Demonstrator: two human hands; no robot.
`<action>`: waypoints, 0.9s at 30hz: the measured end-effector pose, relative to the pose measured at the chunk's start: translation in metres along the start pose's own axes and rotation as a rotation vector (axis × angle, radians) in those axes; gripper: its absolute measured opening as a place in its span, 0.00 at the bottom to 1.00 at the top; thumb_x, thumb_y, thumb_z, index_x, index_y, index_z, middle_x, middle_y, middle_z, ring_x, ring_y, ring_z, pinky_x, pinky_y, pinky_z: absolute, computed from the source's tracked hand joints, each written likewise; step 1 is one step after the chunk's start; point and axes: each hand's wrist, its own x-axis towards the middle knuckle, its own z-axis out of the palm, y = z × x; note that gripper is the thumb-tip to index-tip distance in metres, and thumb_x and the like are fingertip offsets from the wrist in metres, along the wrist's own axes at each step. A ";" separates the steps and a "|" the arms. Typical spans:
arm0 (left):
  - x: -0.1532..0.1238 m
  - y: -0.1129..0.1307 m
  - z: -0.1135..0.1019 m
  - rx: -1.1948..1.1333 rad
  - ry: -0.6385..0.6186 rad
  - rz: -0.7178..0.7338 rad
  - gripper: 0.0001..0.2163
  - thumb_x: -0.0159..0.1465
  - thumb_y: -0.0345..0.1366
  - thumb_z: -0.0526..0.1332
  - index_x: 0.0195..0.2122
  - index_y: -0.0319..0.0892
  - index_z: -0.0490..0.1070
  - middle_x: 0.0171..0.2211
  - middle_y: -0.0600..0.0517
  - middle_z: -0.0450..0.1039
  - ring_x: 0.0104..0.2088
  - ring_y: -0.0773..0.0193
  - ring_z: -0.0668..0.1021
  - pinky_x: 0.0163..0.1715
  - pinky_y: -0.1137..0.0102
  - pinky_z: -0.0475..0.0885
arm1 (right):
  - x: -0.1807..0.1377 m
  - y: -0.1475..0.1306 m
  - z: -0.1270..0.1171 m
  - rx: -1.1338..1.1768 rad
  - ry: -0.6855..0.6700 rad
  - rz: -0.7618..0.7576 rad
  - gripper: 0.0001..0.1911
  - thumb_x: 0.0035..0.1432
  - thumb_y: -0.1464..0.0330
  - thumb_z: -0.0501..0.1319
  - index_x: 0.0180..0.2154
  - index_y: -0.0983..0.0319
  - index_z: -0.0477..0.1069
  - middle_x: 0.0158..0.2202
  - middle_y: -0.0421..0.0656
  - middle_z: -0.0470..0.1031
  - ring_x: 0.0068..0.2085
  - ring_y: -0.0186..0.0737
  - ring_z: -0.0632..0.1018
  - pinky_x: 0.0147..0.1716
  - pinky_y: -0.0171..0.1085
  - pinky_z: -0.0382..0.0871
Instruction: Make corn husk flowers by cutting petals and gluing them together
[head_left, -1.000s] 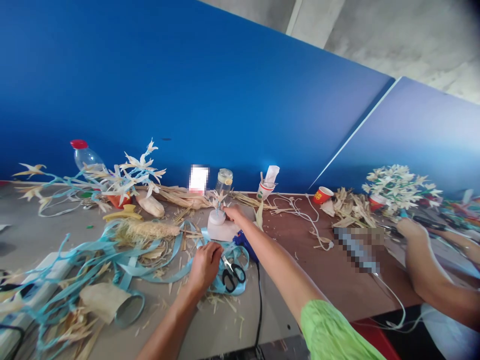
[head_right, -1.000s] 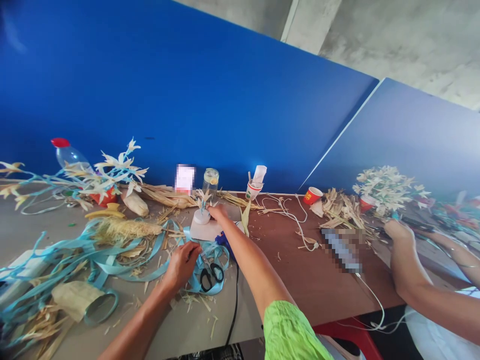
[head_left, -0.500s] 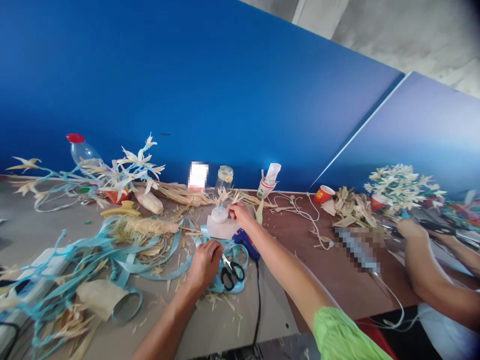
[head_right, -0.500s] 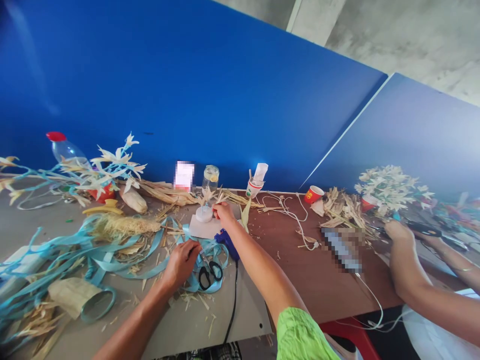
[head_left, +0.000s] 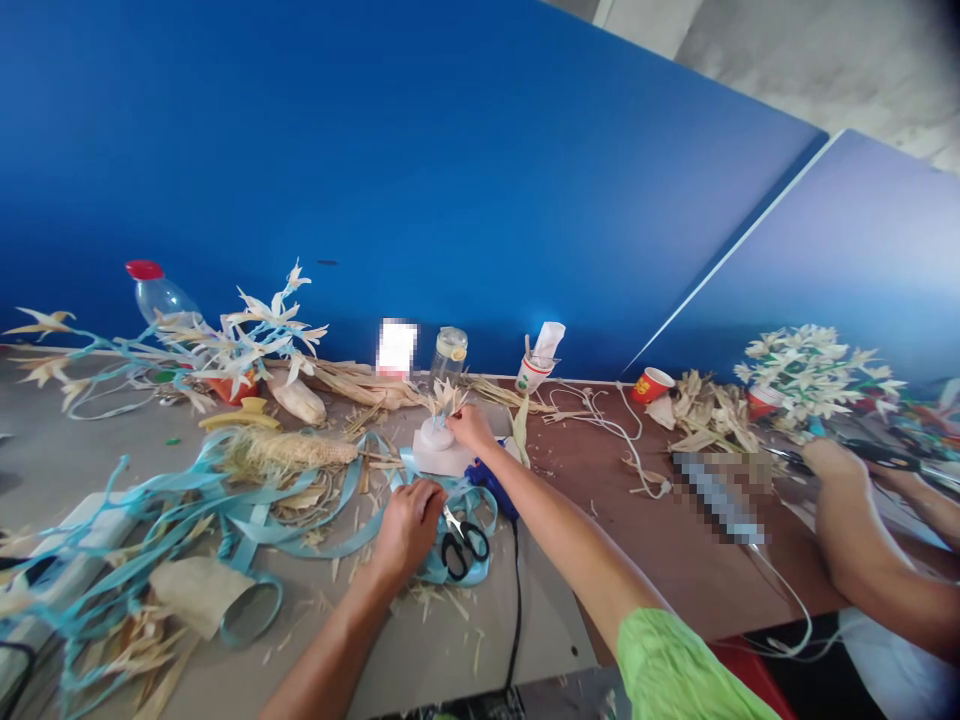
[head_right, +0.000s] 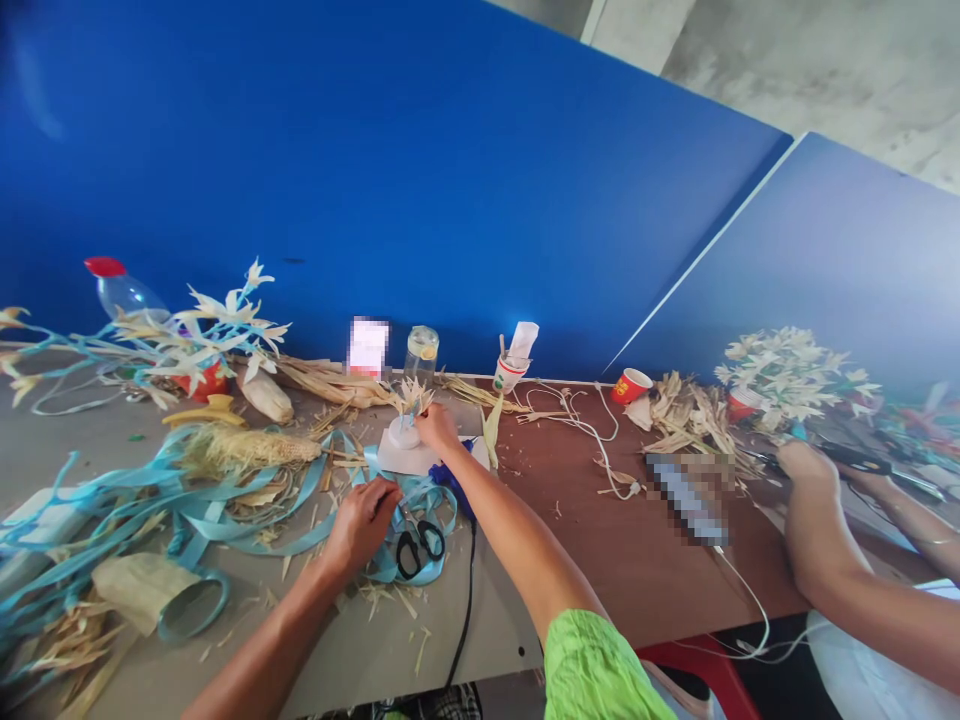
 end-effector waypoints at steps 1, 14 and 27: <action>0.000 0.000 0.000 0.003 -0.001 0.003 0.12 0.66 0.36 0.49 0.28 0.42 0.68 0.26 0.51 0.73 0.29 0.63 0.74 0.34 0.69 0.63 | 0.000 -0.001 0.001 -0.023 0.002 -0.003 0.05 0.48 0.71 0.61 0.22 0.64 0.70 0.24 0.46 0.74 0.32 0.40 0.74 0.30 0.34 0.61; 0.001 -0.002 0.002 -0.015 0.010 -0.005 0.12 0.65 0.35 0.50 0.27 0.42 0.68 0.25 0.51 0.72 0.29 0.63 0.73 0.32 0.70 0.62 | -0.019 0.001 -0.015 -0.137 -0.110 -0.030 0.25 0.47 0.50 0.61 0.35 0.65 0.73 0.39 0.50 0.74 0.37 0.43 0.76 0.34 0.34 0.65; 0.001 -0.001 0.001 -0.029 0.037 -0.002 0.10 0.64 0.35 0.52 0.28 0.42 0.69 0.26 0.51 0.73 0.29 0.63 0.74 0.32 0.70 0.62 | -0.023 -0.036 0.005 -0.295 -0.088 0.121 0.47 0.42 0.51 0.64 0.57 0.72 0.56 0.53 0.63 0.67 0.55 0.61 0.68 0.53 0.54 0.58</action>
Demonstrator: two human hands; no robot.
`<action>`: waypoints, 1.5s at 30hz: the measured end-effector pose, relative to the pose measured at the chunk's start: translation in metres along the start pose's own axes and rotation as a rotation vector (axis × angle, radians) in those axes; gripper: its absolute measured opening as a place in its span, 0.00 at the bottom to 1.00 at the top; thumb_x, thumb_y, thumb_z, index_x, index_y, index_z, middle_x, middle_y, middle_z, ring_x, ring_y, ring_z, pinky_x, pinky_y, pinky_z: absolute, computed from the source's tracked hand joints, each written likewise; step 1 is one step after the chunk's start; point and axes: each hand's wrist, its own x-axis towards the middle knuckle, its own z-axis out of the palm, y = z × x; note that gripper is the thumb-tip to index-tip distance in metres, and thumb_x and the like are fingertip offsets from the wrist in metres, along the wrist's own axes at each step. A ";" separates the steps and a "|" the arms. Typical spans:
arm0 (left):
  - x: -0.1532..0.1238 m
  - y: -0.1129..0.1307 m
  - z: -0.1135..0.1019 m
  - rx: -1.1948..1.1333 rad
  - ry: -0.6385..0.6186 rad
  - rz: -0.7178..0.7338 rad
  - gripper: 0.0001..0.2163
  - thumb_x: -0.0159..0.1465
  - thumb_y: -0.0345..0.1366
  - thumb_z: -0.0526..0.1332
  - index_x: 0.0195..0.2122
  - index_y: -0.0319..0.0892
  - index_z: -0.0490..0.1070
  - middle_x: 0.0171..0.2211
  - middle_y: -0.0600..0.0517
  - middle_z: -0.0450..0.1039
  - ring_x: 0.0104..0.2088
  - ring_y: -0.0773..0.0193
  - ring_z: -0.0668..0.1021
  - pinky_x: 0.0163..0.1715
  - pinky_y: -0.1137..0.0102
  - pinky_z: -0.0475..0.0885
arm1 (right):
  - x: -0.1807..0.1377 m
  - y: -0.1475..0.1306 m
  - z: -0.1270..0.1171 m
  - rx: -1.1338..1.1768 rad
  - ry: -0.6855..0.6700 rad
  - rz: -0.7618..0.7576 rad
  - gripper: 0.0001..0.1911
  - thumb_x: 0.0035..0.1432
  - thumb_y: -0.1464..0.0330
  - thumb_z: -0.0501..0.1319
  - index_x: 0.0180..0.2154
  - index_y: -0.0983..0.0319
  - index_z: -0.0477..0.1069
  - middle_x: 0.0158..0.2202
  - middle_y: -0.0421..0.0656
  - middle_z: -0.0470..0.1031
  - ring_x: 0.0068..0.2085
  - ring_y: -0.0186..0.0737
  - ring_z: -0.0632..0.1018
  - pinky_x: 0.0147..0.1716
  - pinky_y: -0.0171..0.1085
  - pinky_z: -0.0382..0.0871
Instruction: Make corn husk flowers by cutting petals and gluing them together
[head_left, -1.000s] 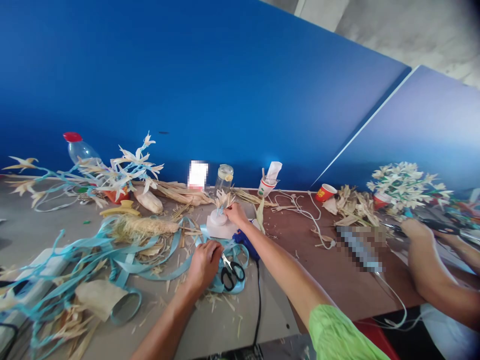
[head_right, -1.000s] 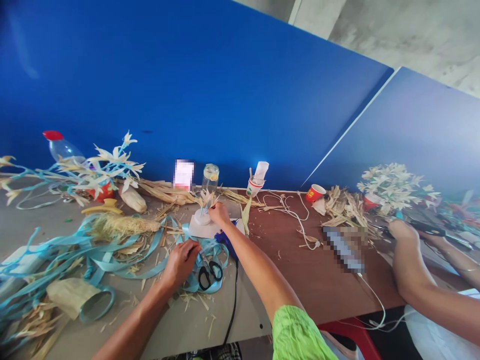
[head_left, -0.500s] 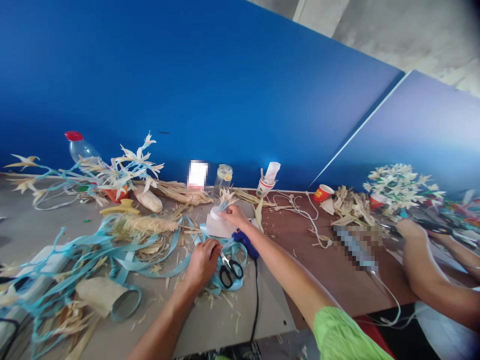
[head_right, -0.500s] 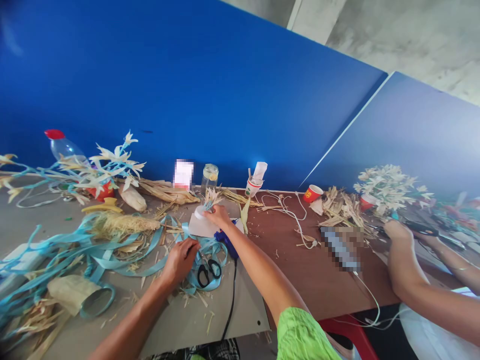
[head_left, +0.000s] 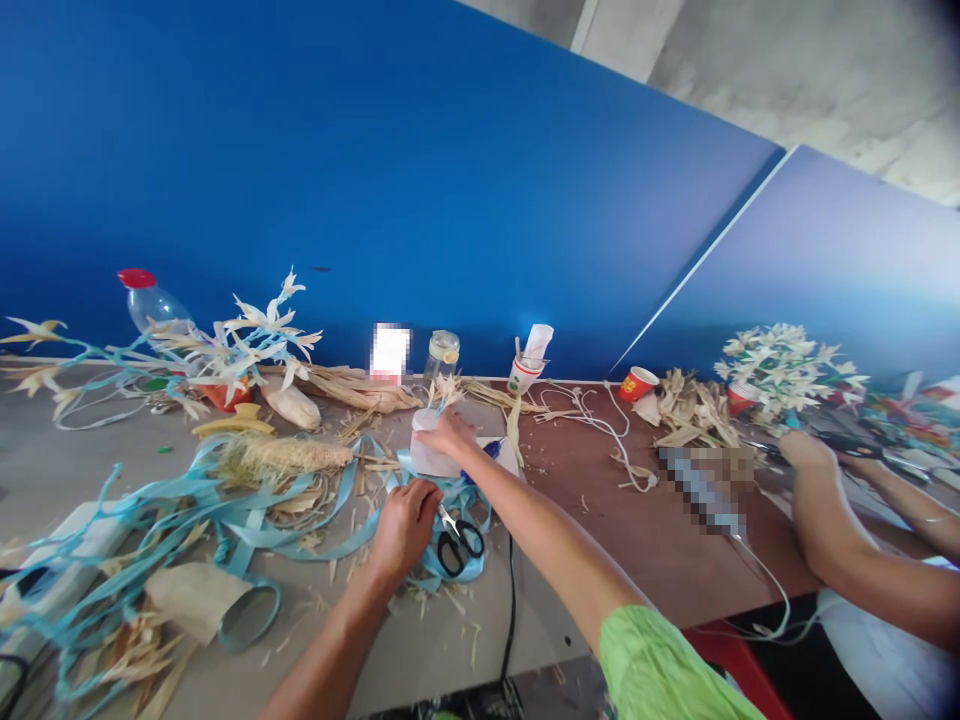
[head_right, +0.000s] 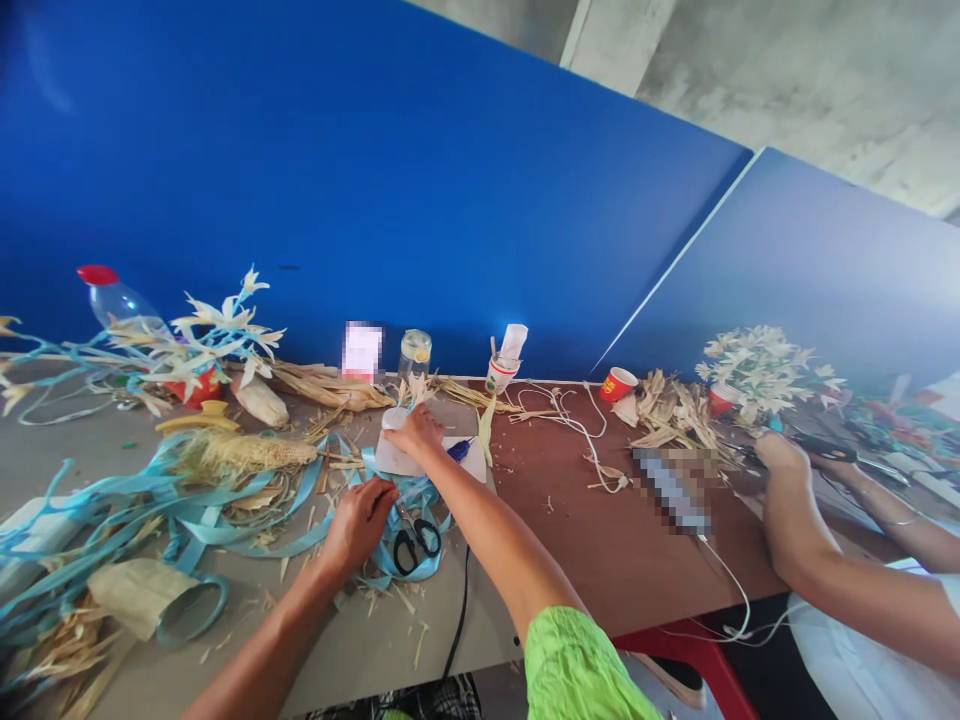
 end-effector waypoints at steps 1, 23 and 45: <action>0.000 0.000 -0.001 0.001 0.003 -0.003 0.10 0.64 0.35 0.52 0.29 0.42 0.69 0.26 0.51 0.74 0.29 0.63 0.74 0.32 0.70 0.62 | 0.000 -0.001 0.000 0.007 0.003 0.014 0.45 0.43 0.54 0.64 0.57 0.72 0.56 0.53 0.63 0.67 0.55 0.61 0.68 0.53 0.54 0.58; 0.001 0.000 -0.001 0.023 -0.004 0.006 0.11 0.65 0.36 0.50 0.29 0.42 0.69 0.27 0.51 0.74 0.30 0.62 0.75 0.34 0.69 0.64 | 0.009 0.010 0.007 0.010 0.195 0.060 0.33 0.45 0.54 0.62 0.50 0.66 0.63 0.50 0.56 0.68 0.51 0.53 0.71 0.50 0.45 0.61; 0.002 -0.002 -0.003 -0.050 0.042 -0.043 0.12 0.63 0.37 0.51 0.30 0.42 0.71 0.29 0.49 0.75 0.30 0.62 0.75 0.33 0.68 0.66 | -0.003 0.039 -0.051 -0.134 0.123 -0.088 0.26 0.47 0.52 0.62 0.40 0.65 0.73 0.48 0.56 0.71 0.50 0.53 0.72 0.51 0.47 0.57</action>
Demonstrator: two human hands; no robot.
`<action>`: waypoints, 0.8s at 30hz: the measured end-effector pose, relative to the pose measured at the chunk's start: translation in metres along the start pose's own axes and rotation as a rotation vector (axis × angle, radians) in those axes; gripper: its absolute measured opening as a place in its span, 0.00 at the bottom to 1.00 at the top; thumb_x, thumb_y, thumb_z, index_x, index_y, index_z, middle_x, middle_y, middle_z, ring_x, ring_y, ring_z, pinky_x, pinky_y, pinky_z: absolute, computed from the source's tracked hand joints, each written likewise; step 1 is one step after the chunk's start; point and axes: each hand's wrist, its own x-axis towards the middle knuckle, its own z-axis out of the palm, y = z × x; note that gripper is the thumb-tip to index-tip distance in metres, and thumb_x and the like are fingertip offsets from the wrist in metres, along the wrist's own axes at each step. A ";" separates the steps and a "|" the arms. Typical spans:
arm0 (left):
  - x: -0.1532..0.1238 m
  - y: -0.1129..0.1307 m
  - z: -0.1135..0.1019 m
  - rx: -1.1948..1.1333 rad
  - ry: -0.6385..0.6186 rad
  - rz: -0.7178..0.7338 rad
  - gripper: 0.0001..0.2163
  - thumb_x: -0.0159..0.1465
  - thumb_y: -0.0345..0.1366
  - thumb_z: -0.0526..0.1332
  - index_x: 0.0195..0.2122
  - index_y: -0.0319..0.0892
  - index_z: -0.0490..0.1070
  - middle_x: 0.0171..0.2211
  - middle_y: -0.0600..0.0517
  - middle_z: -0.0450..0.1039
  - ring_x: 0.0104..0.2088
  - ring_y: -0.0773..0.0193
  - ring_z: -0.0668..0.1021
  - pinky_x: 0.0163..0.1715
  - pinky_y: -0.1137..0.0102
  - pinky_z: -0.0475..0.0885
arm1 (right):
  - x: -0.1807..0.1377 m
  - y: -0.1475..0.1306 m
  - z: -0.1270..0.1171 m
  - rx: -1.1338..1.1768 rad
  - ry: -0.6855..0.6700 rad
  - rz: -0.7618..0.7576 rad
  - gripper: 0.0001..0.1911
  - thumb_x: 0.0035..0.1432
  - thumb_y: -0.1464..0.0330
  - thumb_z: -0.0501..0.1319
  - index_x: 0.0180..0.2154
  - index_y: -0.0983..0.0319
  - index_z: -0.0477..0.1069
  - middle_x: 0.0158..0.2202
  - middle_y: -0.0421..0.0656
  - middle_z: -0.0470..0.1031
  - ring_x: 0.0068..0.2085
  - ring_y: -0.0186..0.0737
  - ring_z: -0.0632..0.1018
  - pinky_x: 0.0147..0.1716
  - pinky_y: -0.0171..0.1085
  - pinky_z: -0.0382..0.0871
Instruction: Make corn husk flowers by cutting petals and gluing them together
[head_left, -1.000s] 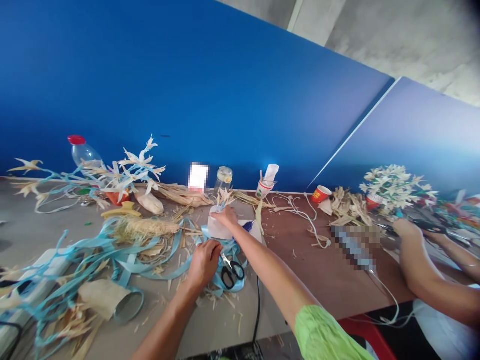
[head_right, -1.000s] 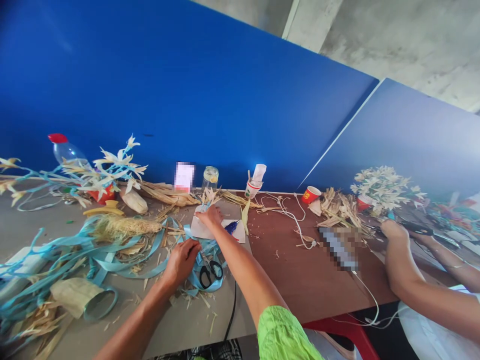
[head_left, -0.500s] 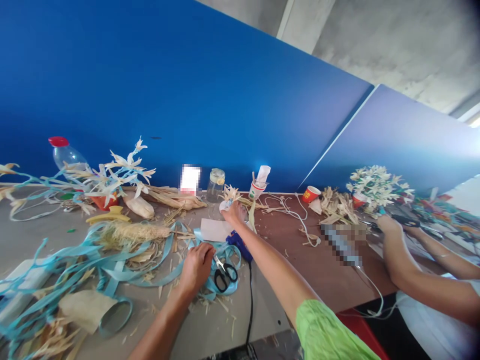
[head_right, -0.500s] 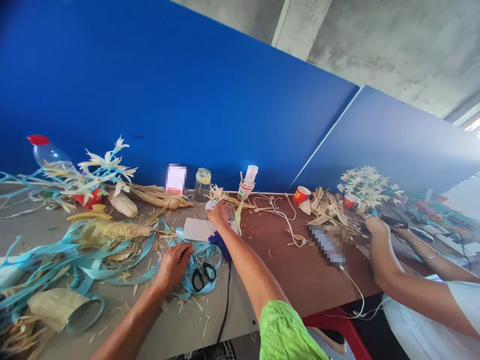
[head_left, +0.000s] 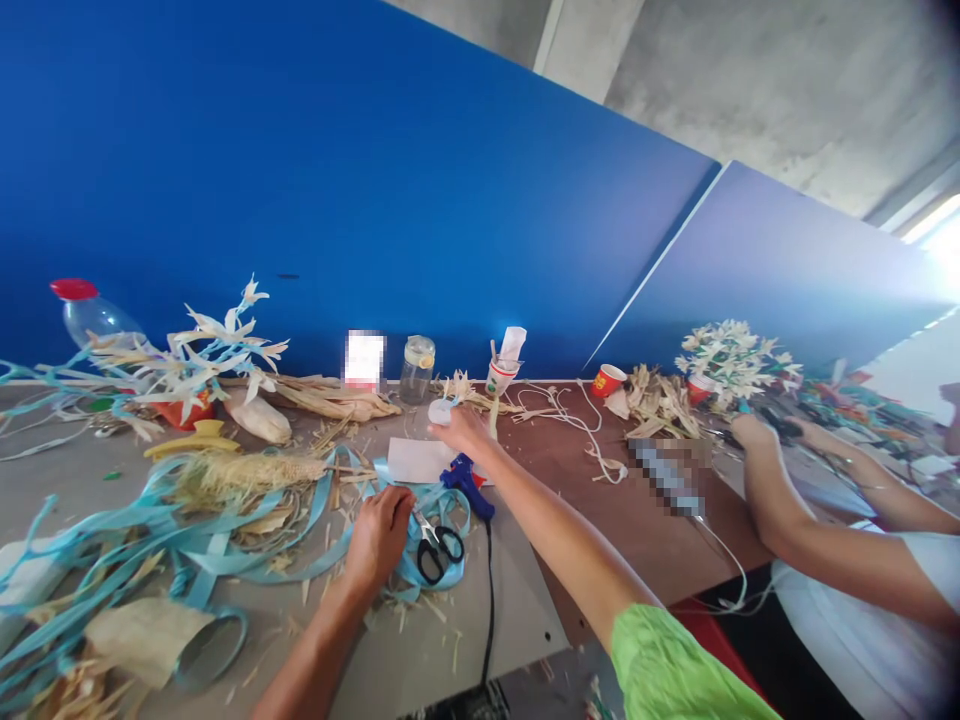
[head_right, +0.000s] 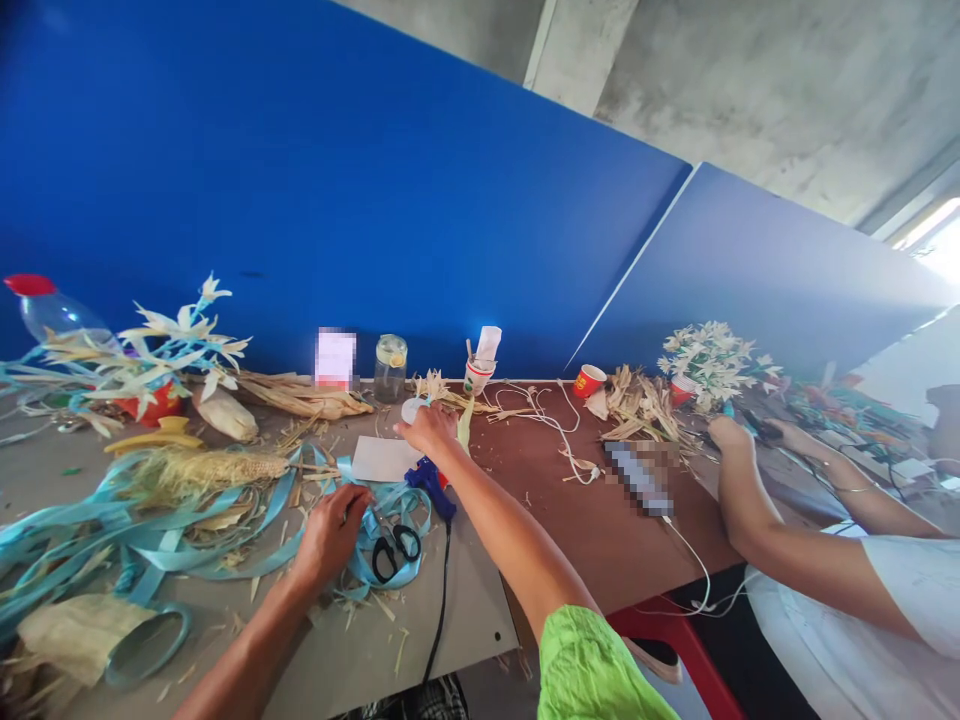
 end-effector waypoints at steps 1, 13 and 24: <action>0.000 0.000 0.000 -0.013 0.018 -0.012 0.11 0.63 0.37 0.51 0.30 0.42 0.71 0.28 0.49 0.75 0.30 0.62 0.75 0.33 0.69 0.66 | -0.010 -0.003 -0.003 0.043 0.009 -0.048 0.23 0.48 0.54 0.62 0.40 0.64 0.73 0.48 0.53 0.71 0.49 0.50 0.72 0.50 0.46 0.58; -0.003 0.001 -0.004 -0.061 0.140 -0.081 0.10 0.62 0.37 0.53 0.25 0.41 0.66 0.22 0.53 0.67 0.26 0.67 0.68 0.29 0.71 0.62 | -0.102 -0.023 0.005 0.764 -0.028 -0.282 0.11 0.47 0.61 0.60 0.22 0.62 0.65 0.19 0.37 0.68 0.23 0.32 0.67 0.25 0.32 0.60; -0.003 0.001 -0.009 0.005 0.149 -0.091 0.16 0.63 0.40 0.51 0.19 0.42 0.57 0.18 0.56 0.60 0.23 0.68 0.63 0.28 0.71 0.58 | -0.115 -0.022 0.023 0.843 0.053 -0.272 0.18 0.51 0.55 0.58 0.21 0.61 0.63 0.18 0.37 0.64 0.22 0.32 0.63 0.23 0.32 0.58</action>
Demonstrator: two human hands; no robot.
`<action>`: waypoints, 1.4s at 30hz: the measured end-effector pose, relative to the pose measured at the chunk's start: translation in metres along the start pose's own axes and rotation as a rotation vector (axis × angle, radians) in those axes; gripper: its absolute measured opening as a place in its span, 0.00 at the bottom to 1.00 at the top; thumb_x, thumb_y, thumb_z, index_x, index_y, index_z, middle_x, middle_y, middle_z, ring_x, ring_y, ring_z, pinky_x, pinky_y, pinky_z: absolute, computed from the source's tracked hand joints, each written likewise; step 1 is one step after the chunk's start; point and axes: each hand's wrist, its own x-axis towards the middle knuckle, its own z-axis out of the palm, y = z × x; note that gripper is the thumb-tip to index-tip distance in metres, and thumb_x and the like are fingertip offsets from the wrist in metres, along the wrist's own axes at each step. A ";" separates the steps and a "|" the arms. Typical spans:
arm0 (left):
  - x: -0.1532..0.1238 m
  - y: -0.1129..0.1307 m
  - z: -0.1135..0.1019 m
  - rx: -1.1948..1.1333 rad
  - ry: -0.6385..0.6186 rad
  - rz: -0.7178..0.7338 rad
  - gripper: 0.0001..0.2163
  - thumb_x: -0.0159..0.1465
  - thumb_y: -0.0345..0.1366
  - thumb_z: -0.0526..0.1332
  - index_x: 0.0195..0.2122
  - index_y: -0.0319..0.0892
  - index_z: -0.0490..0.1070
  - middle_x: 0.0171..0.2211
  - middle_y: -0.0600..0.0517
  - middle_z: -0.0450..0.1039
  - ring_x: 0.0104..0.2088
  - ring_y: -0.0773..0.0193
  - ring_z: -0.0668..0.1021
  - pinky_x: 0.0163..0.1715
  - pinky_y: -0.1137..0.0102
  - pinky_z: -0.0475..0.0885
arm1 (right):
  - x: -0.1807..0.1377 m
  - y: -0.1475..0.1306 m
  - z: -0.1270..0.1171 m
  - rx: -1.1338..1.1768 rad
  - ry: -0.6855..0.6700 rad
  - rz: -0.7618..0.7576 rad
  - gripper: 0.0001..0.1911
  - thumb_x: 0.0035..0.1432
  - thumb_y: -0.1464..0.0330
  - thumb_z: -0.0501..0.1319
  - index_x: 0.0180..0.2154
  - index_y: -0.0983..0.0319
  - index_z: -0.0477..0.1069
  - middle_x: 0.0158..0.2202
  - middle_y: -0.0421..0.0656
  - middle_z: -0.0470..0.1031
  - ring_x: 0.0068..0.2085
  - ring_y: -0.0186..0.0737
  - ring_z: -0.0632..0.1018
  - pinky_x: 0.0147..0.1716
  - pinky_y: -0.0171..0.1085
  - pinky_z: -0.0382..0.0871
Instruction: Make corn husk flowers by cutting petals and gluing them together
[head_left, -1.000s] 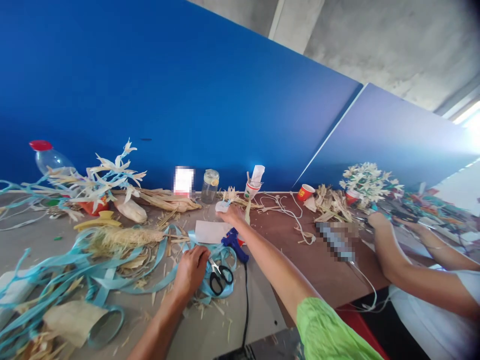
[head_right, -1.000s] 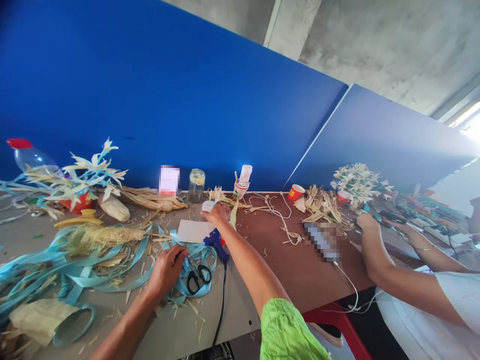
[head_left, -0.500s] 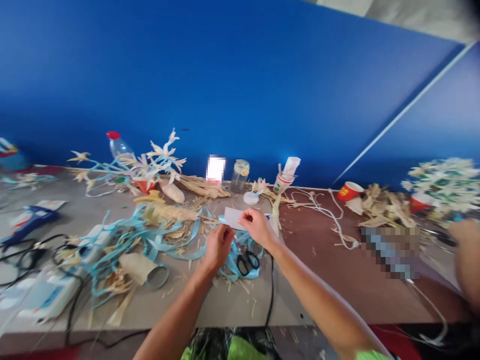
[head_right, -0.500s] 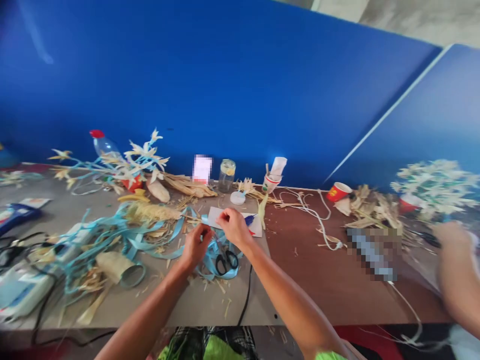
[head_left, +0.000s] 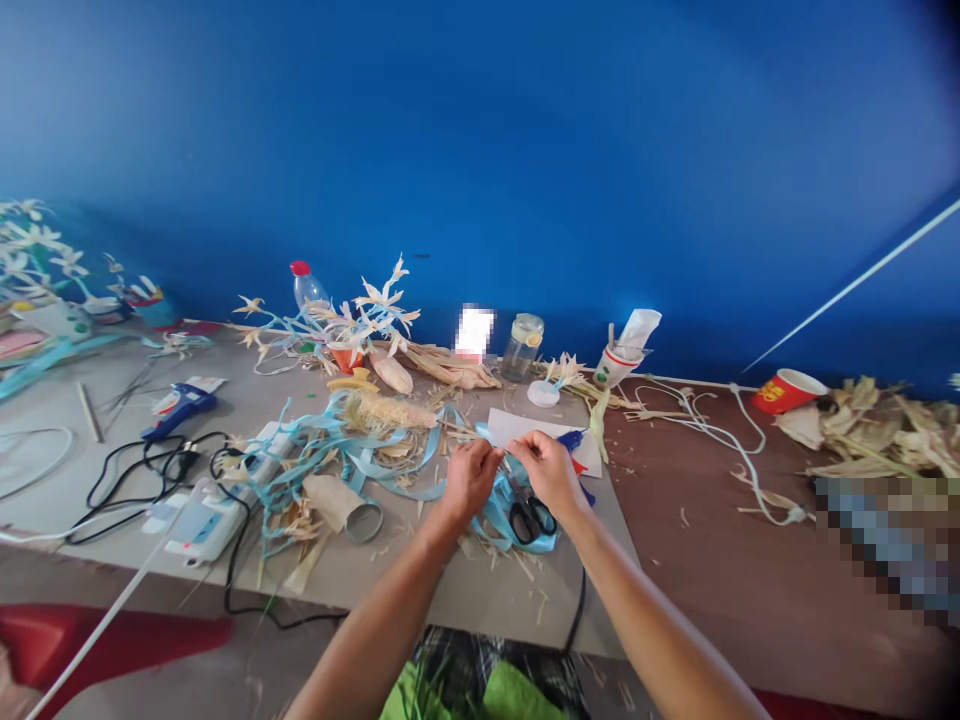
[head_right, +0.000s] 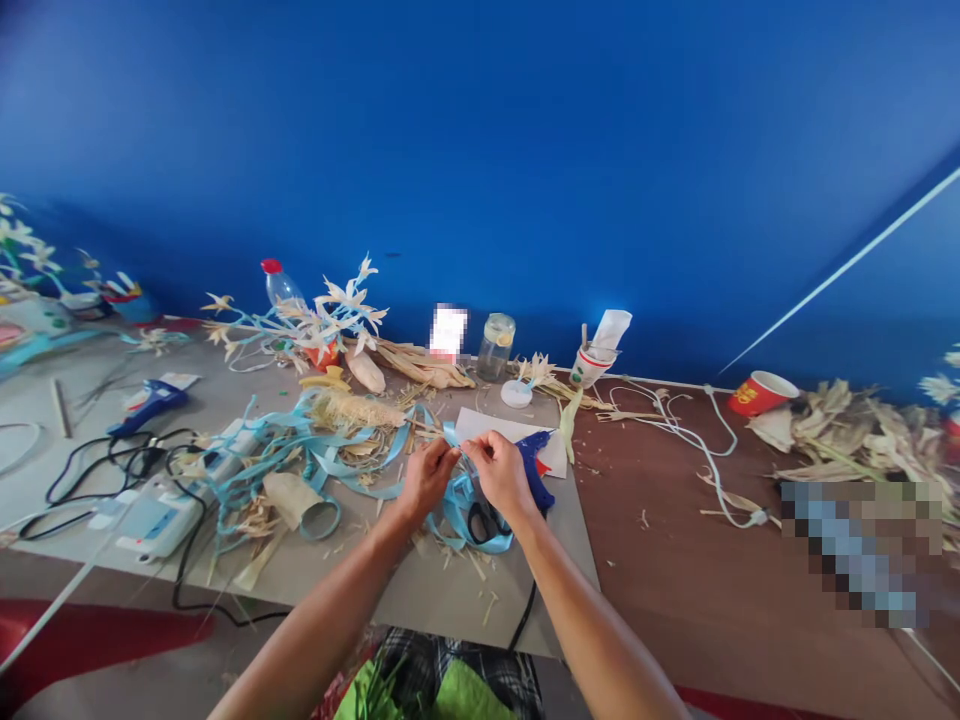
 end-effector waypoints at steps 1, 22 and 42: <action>0.000 0.000 0.000 0.001 0.000 -0.016 0.16 0.63 0.40 0.51 0.18 0.42 0.56 0.17 0.56 0.58 0.22 0.69 0.62 0.27 0.71 0.58 | -0.001 0.001 0.001 0.001 -0.006 -0.006 0.18 0.53 0.55 0.57 0.20 0.61 0.62 0.17 0.36 0.62 0.21 0.32 0.62 0.22 0.32 0.57; 0.013 -0.016 -0.007 -0.219 0.388 -0.199 0.07 0.60 0.39 0.55 0.30 0.42 0.64 0.25 0.55 0.66 0.28 0.67 0.70 0.32 0.71 0.66 | 0.000 0.028 0.010 0.242 0.185 0.042 0.10 0.51 0.61 0.58 0.27 0.62 0.64 0.25 0.39 0.67 0.27 0.33 0.68 0.28 0.32 0.63; 0.008 -0.014 -0.005 -0.394 0.253 -0.243 0.18 0.62 0.47 0.52 0.20 0.42 0.56 0.17 0.58 0.55 0.20 0.70 0.60 0.22 0.73 0.56 | -0.013 0.023 0.010 0.200 0.065 -0.107 0.21 0.63 0.60 0.48 0.19 0.60 0.54 0.19 0.35 0.55 0.22 0.30 0.59 0.24 0.32 0.54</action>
